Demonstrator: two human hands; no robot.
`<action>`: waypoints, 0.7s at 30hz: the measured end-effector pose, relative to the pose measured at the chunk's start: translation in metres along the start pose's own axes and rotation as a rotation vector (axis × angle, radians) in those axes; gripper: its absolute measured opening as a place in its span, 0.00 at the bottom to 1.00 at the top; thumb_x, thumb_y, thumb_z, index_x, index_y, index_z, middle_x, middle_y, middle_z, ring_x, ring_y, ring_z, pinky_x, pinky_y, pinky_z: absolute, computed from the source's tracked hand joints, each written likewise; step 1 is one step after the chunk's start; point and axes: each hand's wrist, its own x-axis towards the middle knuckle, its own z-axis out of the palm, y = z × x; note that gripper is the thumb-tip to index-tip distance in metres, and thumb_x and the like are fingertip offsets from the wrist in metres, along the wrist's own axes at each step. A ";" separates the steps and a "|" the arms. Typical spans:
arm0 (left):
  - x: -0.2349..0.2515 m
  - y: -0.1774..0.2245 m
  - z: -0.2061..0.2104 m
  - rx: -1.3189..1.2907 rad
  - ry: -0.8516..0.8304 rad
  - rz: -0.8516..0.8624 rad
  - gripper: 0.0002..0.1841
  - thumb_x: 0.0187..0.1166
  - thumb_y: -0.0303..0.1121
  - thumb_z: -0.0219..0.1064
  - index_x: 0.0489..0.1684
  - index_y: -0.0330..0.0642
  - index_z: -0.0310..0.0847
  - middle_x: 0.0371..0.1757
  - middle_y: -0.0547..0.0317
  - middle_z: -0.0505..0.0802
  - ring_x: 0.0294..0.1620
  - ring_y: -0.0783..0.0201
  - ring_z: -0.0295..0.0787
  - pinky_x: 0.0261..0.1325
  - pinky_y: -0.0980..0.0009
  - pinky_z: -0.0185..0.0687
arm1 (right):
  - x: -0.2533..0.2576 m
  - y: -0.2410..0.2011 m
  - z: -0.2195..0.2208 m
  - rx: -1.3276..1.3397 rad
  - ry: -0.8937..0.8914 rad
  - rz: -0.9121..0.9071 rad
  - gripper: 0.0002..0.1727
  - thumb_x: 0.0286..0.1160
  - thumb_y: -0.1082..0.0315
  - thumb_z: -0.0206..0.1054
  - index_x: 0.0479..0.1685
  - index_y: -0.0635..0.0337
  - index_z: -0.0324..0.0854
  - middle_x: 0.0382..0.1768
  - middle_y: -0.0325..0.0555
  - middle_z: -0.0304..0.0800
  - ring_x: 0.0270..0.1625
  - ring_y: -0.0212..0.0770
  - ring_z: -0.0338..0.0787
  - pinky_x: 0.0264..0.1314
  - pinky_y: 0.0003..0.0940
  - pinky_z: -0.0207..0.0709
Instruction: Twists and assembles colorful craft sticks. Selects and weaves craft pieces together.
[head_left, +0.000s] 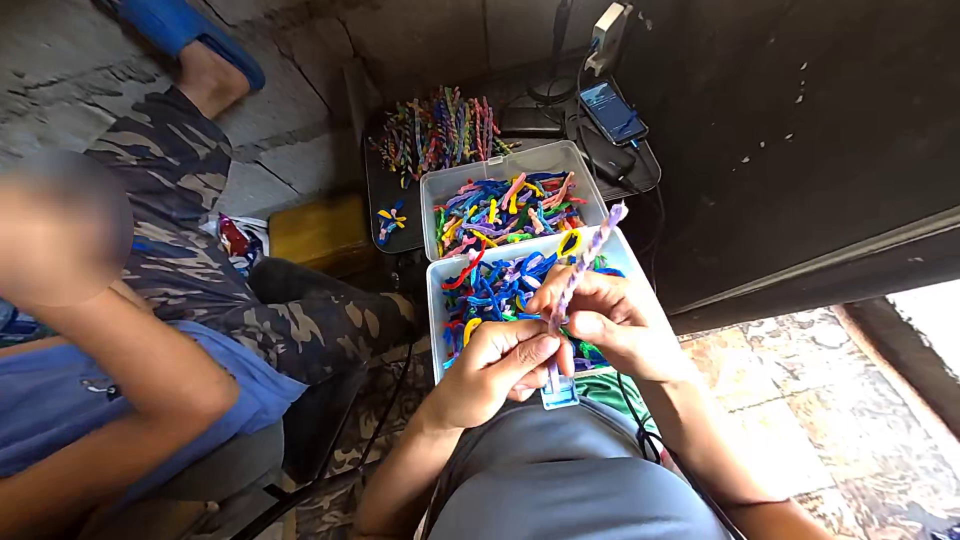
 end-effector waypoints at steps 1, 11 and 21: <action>0.000 0.001 -0.002 -0.155 -0.061 -0.051 0.13 0.91 0.35 0.55 0.40 0.50 0.87 0.25 0.87 0.84 0.20 0.96 0.67 0.21 0.95 0.59 | 0.001 0.001 -0.002 0.052 -0.067 -0.020 0.11 0.84 0.54 0.66 0.44 0.48 0.89 0.46 0.23 0.90 0.51 0.17 0.86 0.54 0.16 0.80; 0.002 -0.025 0.016 1.159 0.418 0.391 0.17 0.88 0.30 0.57 0.31 0.28 0.84 0.18 0.53 0.83 0.20 0.72 0.80 0.29 0.80 0.74 | -0.004 0.001 0.015 -0.257 0.347 -0.038 0.14 0.68 0.71 0.73 0.17 0.48 0.77 0.24 0.23 0.76 0.28 0.16 0.75 0.32 0.10 0.71; -0.002 -0.007 0.002 -0.532 -0.282 -0.131 0.11 0.88 0.39 0.62 0.42 0.50 0.92 0.25 0.84 0.89 0.21 0.95 0.74 0.22 0.94 0.63 | 0.004 0.006 -0.001 0.143 -0.220 -0.171 0.05 0.81 0.64 0.70 0.45 0.50 0.91 0.46 0.26 0.88 0.56 0.19 0.83 0.61 0.19 0.77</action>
